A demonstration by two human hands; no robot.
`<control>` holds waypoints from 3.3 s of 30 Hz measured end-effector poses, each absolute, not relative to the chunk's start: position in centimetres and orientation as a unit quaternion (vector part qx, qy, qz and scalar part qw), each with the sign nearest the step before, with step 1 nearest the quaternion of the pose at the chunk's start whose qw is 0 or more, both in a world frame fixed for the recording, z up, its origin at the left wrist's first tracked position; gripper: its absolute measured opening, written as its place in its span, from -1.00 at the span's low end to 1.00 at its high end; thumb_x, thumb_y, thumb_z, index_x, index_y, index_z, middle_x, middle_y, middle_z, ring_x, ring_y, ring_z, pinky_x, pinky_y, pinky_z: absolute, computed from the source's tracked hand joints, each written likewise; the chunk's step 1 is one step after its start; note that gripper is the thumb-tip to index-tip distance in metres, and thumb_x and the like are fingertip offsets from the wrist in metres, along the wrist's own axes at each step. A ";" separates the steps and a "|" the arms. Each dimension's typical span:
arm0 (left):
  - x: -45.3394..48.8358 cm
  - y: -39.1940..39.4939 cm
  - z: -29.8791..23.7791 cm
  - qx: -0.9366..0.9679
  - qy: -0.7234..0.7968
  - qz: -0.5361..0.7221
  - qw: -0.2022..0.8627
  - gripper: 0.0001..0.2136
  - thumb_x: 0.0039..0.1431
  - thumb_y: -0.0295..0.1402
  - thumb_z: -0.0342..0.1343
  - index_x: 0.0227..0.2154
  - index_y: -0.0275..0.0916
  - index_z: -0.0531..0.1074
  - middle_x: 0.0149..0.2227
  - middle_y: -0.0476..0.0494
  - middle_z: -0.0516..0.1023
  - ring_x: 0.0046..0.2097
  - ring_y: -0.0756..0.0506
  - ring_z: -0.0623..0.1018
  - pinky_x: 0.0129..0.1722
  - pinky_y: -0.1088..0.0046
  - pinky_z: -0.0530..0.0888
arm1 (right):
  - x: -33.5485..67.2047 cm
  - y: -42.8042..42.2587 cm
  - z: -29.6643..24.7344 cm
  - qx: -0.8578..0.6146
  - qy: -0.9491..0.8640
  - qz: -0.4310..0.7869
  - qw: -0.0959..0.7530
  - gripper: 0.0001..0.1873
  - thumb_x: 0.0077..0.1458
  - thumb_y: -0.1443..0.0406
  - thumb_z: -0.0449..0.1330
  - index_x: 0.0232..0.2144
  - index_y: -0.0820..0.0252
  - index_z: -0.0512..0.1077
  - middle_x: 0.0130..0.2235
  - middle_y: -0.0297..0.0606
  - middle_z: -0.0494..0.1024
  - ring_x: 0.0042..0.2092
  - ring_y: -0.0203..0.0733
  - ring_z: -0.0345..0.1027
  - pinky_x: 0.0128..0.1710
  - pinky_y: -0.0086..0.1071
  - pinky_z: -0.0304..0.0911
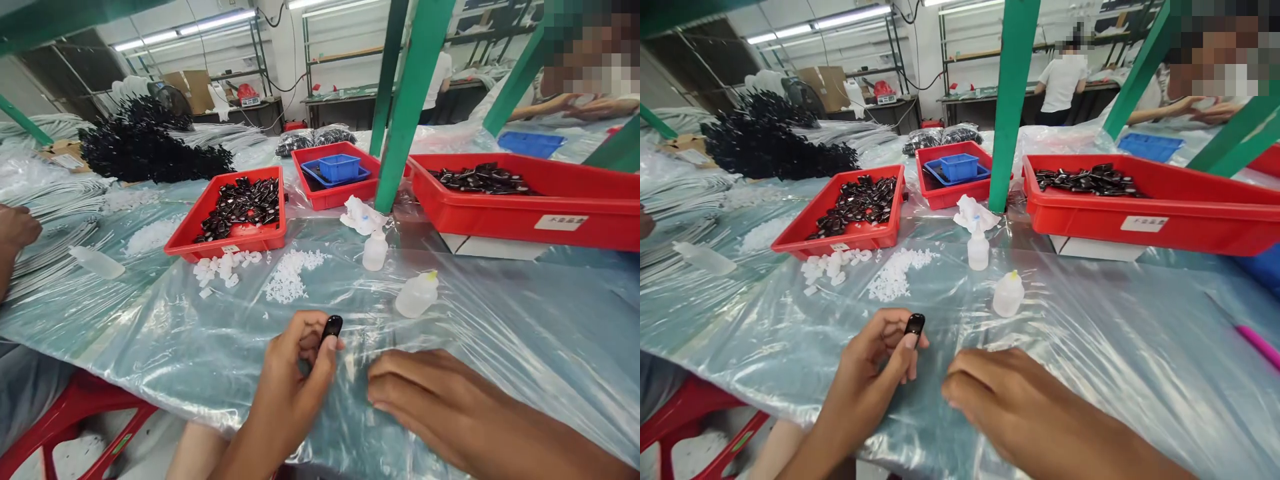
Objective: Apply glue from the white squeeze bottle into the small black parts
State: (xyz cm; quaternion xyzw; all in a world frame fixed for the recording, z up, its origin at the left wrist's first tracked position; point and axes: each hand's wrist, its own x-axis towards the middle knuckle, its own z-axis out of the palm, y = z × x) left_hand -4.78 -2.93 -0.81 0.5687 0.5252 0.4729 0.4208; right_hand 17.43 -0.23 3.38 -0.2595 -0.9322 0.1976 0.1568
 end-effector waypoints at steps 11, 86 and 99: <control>-4.7 -2.7 -0.4 0.474 0.492 0.507 0.526 -0.78 0.44 -0.19 0.10 -0.08 -0.26 0.40 -0.11 -0.20 0.62 -0.49 0.10 0.47 -0.51 0.60 0.36 | 20.5 2.9 5.9 -0.396 -0.853 -0.056 0.336 -0.77 0.39 0.17 0.14 -0.33 0.12 0.35 -0.44 -0.35 0.45 -0.47 -0.24 0.35 -0.45 -0.35 0.22; -5.6 -3.0 -0.3 0.679 0.442 0.461 0.362 -0.74 0.40 -0.45 0.16 0.09 -0.13 0.54 -0.27 -0.01 0.60 -0.44 0.09 0.43 -0.43 0.59 0.38 | 20.2 2.8 5.4 -0.470 -0.748 0.349 0.312 -0.75 0.16 0.01 0.35 -0.16 -0.10 0.53 -0.27 -0.33 0.55 -0.37 -0.19 0.46 -0.55 -0.49 0.33; -5.6 -3.0 -0.1 0.677 0.436 0.463 0.371 -0.75 0.40 -0.45 0.16 0.08 -0.13 0.53 -0.37 0.04 0.55 -0.45 0.09 0.41 -0.45 0.62 0.36 | 21.0 3.5 5.4 -0.448 -0.776 0.332 0.295 -0.82 0.21 0.04 0.32 -0.14 -0.21 0.51 -0.25 -0.39 0.58 -0.37 -0.21 0.51 -0.60 -0.54 0.35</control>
